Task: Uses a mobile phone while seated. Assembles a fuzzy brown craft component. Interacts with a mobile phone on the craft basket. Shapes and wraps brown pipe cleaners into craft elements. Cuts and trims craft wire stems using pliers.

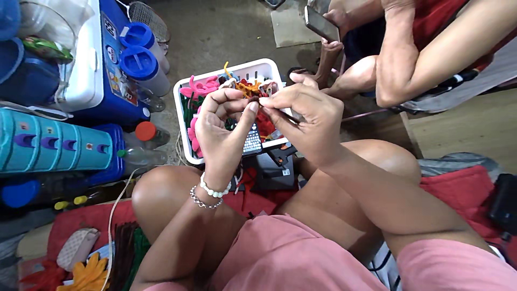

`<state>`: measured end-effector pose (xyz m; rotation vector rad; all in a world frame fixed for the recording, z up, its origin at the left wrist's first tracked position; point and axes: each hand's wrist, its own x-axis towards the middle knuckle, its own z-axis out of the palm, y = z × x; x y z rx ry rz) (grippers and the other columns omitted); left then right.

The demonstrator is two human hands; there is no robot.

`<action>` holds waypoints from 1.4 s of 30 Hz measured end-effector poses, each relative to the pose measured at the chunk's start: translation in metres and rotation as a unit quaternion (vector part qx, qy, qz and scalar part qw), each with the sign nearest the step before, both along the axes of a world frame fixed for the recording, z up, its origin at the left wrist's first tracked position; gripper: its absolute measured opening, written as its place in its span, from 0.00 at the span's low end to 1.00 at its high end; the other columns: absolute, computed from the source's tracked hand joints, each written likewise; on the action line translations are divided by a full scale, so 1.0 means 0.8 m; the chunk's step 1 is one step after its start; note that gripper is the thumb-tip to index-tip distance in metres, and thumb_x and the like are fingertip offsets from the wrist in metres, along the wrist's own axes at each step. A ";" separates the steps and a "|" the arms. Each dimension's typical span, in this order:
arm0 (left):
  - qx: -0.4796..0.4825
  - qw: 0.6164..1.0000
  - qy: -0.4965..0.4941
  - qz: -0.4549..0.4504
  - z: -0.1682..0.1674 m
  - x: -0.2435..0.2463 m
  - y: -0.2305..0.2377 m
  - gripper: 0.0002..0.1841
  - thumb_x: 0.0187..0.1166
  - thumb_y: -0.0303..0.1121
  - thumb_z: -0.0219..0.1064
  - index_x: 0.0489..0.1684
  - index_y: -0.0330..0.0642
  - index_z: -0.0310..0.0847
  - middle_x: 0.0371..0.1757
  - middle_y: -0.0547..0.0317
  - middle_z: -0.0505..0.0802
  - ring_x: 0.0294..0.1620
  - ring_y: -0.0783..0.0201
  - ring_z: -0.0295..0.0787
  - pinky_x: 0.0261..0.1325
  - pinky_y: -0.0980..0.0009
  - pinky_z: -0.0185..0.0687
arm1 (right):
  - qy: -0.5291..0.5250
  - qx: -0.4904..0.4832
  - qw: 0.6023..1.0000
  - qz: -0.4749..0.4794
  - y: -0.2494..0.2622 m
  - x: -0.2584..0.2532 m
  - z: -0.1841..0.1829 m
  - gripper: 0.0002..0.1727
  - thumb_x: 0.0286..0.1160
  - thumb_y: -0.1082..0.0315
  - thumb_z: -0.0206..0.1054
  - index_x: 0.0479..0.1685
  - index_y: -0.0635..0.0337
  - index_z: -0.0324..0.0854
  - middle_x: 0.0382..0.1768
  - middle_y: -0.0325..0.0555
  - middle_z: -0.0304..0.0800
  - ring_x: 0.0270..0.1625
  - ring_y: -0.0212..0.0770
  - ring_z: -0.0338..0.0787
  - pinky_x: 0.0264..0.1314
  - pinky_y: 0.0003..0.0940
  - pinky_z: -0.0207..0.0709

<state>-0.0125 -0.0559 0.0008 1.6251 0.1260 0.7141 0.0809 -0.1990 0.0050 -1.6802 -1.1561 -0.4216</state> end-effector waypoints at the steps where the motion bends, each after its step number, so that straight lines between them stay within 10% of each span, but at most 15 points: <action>1: -0.011 1.000 -0.003 0.006 -0.001 0.000 -0.002 0.15 0.77 0.23 0.71 0.58 0.42 0.75 0.44 0.65 0.92 0.40 0.74 0.90 0.42 0.80 0.87 | 0.007 0.003 1.000 0.003 0.001 -0.002 -0.001 0.06 0.71 0.77 0.75 0.44 0.68 0.93 0.43 0.51 0.97 0.53 0.42 0.95 0.80 0.57 0.72; 10: -0.159 0.987 0.001 0.008 -0.006 -0.002 -0.012 0.18 0.82 0.24 0.69 0.70 0.40 0.78 0.44 0.64 0.94 0.39 0.76 0.90 0.46 0.81 0.86 | 0.110 0.010 0.993 0.039 0.013 -0.014 -0.016 0.15 0.68 0.79 0.74 0.55 0.68 0.91 0.49 0.48 0.96 0.57 0.40 0.93 0.75 0.47 0.77; 31: -0.040 0.997 -0.030 0.052 -0.008 0.000 -0.007 0.24 0.81 0.25 0.70 0.77 0.36 0.75 0.51 0.61 0.96 0.39 0.73 0.93 0.38 0.80 0.89 | 0.072 -0.046 0.996 0.018 0.005 -0.004 0.001 0.16 0.75 0.76 0.71 0.61 0.61 0.92 0.47 0.46 0.94 0.52 0.38 0.90 0.67 0.44 0.78; 35: -0.109 0.994 -0.012 -0.012 -0.003 0.000 -0.004 0.20 0.90 0.29 0.58 0.79 0.39 0.70 0.66 0.60 0.90 0.57 0.70 0.91 0.59 0.75 0.87 | 0.148 -0.033 0.988 0.035 0.000 -0.003 0.006 0.17 0.77 0.74 0.70 0.63 0.65 0.89 0.53 0.49 0.93 0.55 0.34 0.91 0.60 0.26 0.85; 42: -0.130 0.991 0.012 -0.032 -0.001 0.000 0.002 0.21 0.86 0.26 0.64 0.77 0.40 0.71 0.57 0.62 0.93 0.56 0.69 0.92 0.64 0.72 0.87 | 0.212 -0.011 0.975 0.059 -0.003 0.006 0.004 0.12 0.76 0.74 0.71 0.56 0.67 0.87 0.50 0.44 0.94 0.49 0.30 0.93 0.57 0.26 0.88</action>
